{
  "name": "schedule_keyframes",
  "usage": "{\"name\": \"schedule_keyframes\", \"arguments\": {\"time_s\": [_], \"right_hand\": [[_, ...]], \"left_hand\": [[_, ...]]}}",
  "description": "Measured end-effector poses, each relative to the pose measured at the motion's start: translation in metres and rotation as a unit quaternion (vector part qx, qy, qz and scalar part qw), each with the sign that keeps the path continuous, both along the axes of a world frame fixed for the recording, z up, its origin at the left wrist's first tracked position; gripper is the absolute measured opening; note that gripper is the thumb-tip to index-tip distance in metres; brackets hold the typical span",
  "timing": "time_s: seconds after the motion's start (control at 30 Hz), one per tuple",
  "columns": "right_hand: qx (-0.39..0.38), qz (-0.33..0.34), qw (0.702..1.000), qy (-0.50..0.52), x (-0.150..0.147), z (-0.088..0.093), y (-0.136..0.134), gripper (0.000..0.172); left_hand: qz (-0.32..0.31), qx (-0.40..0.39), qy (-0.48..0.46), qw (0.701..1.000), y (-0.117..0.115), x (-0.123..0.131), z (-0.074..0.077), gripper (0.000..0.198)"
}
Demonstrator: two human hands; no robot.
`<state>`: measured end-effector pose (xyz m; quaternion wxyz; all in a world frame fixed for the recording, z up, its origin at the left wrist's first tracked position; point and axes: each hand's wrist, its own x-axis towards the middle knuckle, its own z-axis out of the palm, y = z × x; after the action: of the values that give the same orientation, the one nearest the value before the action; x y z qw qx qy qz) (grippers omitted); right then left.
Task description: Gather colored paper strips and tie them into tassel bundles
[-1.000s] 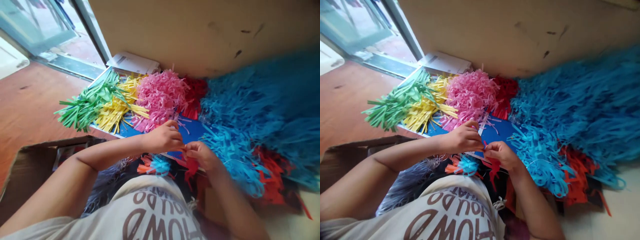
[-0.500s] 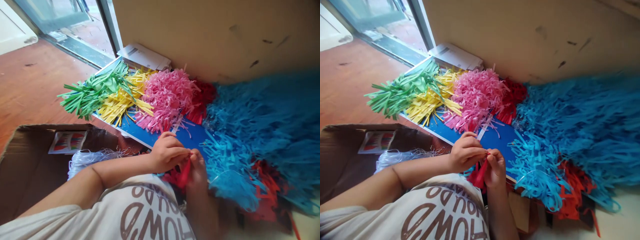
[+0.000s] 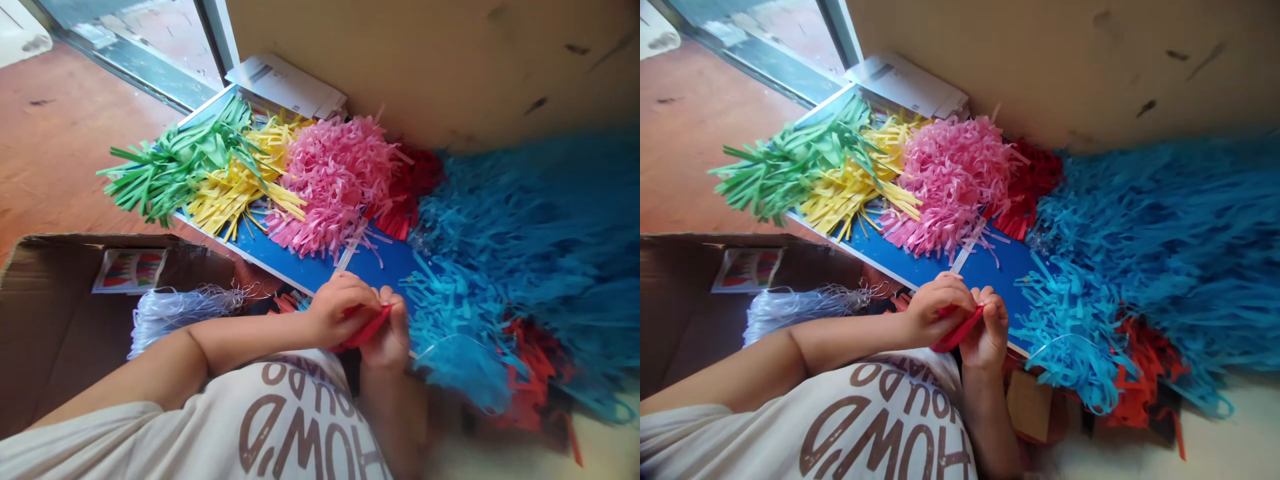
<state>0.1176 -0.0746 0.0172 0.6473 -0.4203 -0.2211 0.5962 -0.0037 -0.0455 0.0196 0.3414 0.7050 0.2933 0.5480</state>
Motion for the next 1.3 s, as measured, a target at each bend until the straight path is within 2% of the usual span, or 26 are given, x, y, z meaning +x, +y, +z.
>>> {"name": "schedule_keyframes", "arguments": {"time_s": [0.1, 0.2, 0.27, 0.4, 0.53, 0.63, 0.77, 0.9, 0.97, 1.17, 1.3], "right_hand": [[0.019, -0.026, 0.999, -0.019, 0.002, -0.003, 0.003, 0.048], [0.027, -0.048, 0.998, -0.040, 0.005, -0.007, 0.008, 0.048], [0.036, -0.051, 0.997, -0.046, 0.007, -0.009, 0.010, 0.045], [0.045, -0.069, 0.995, -0.048, 0.009, -0.013, 0.013, 0.036], [0.083, -0.114, 0.983, -0.117, 0.011, -0.016, 0.016, 0.028], [0.107, -0.127, 0.974, -0.155, 0.011, -0.016, 0.018, 0.027], [0.116, -0.126, 0.975, -0.143, 0.010, -0.016, 0.019, 0.027], [0.108, -0.137, 0.974, -0.146, 0.007, -0.018, 0.017, 0.030], [0.106, -0.134, 0.975, -0.143, 0.007, -0.019, 0.015, 0.031], [0.103, -0.129, 0.980, -0.112, 0.011, -0.021, 0.010, 0.024], [0.091, -0.128, 0.983, -0.098, 0.012, -0.022, 0.010, 0.023]], "left_hand": [[-0.029, 0.013, -0.002, 0.999, 0.002, 0.001, 0.001, 0.022], [0.017, 0.012, 0.022, 1.000, 0.006, 0.004, -0.001, 0.022], [0.055, 0.042, 0.051, 0.996, 0.009, 0.006, -0.005, 0.016], [0.080, 0.091, 0.107, 0.987, 0.015, 0.010, -0.009, 0.012], [0.134, 0.105, 0.070, 0.983, 0.018, 0.011, -0.006, 0.024], [0.155, 0.119, 0.066, 0.979, 0.020, 0.011, -0.005, 0.016], [0.118, 0.102, 0.062, 0.986, 0.023, 0.012, -0.006, 0.016], [0.067, 0.019, 0.041, 0.997, 0.021, 0.012, -0.008, 0.020], [0.049, 0.009, 0.030, 0.998, 0.020, 0.011, -0.009, 0.021], [-0.089, -0.036, -0.033, 0.995, 0.025, 0.009, -0.011, 0.010], [-0.136, -0.060, -0.040, 0.988, 0.029, 0.007, -0.013, 0.008]]}}
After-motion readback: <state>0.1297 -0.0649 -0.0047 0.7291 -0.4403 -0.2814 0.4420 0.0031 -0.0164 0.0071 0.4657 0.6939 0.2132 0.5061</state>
